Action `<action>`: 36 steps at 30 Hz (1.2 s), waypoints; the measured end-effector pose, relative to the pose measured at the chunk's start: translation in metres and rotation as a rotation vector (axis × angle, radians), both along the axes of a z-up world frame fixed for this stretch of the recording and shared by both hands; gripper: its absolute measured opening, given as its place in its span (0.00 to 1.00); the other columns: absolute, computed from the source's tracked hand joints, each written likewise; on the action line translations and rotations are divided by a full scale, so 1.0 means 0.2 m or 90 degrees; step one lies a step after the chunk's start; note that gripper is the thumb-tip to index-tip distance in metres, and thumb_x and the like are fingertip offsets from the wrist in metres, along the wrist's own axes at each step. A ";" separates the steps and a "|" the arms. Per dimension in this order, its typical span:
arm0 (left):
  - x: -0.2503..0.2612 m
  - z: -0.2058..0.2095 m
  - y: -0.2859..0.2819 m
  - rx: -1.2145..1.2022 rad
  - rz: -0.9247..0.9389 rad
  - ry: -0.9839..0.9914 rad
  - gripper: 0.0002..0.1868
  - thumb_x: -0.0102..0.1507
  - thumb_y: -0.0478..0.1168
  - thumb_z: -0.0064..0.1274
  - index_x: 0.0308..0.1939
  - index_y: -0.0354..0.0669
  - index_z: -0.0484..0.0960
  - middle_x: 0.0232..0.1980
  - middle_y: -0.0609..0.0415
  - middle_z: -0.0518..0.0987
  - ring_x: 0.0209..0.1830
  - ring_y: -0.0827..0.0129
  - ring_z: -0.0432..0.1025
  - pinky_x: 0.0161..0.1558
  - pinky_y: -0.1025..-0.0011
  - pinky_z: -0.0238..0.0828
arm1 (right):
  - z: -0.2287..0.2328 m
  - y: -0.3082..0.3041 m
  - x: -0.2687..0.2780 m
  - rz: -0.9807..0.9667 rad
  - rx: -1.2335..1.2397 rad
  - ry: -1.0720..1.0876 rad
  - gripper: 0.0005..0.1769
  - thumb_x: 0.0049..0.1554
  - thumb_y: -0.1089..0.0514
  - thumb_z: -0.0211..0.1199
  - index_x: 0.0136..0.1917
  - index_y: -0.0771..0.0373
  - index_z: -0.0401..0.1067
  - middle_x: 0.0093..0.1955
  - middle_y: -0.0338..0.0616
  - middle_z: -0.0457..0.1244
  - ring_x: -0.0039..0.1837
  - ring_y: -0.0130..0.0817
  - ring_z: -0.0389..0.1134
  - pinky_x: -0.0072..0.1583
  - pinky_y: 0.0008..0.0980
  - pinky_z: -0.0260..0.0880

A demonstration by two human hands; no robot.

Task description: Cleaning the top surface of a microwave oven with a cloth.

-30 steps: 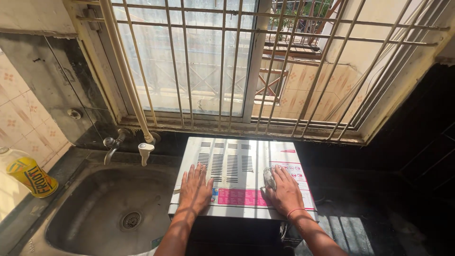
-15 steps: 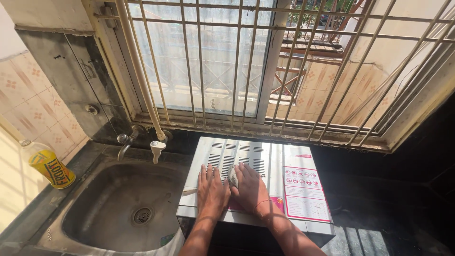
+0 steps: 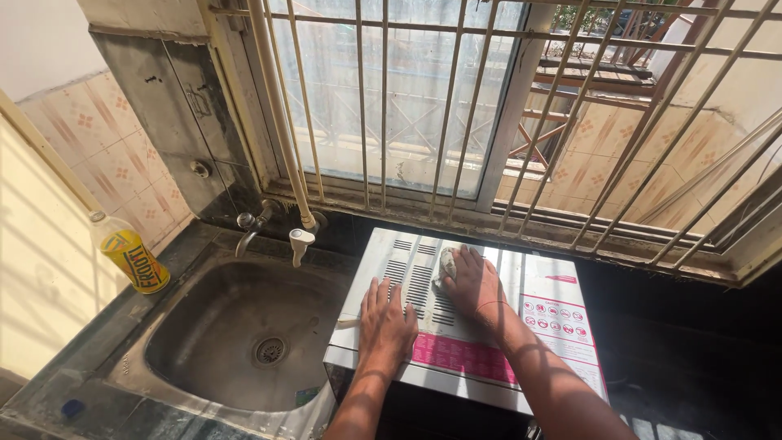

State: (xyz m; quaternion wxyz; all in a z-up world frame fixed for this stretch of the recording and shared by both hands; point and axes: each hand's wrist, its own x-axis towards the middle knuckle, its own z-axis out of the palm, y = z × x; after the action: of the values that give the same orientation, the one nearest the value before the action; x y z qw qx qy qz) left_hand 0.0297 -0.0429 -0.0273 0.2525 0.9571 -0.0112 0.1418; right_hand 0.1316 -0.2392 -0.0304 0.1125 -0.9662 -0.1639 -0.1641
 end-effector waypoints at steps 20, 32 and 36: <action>0.00 -0.03 -0.01 0.040 0.002 -0.018 0.28 0.65 0.47 0.47 0.65 0.32 0.72 0.73 0.37 0.64 0.80 0.46 0.50 0.77 0.53 0.44 | -0.03 -0.75 -0.47 -0.195 -0.021 -0.003 0.35 0.55 0.48 0.60 0.72 0.66 0.63 0.77 0.54 0.54 0.80 0.47 0.51 0.77 0.41 0.51; -0.07 0.02 -0.03 0.090 -0.019 -0.050 0.30 0.65 0.49 0.49 0.65 0.33 0.70 0.73 0.32 0.63 0.80 0.41 0.48 0.77 0.50 0.42 | 0.11 -0.42 -1.01 -0.243 0.029 0.009 0.36 0.53 0.48 0.61 0.71 0.66 0.62 0.76 0.52 0.55 0.79 0.45 0.51 0.77 0.41 0.48; -0.08 0.00 -0.02 0.094 -0.022 -0.057 0.30 0.65 0.49 0.48 0.65 0.32 0.69 0.73 0.32 0.62 0.79 0.40 0.48 0.76 0.49 0.42 | 0.08 -0.33 -1.07 -0.227 0.031 0.023 0.35 0.58 0.44 0.59 0.71 0.67 0.61 0.76 0.52 0.54 0.80 0.45 0.50 0.77 0.42 0.47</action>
State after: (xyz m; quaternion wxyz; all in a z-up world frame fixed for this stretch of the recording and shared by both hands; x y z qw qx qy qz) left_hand 0.0144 -0.0461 -0.0263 0.1827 0.9654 -0.0499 0.1791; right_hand -0.0815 -0.3055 -0.0149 0.1079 -0.9797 0.0161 -0.1682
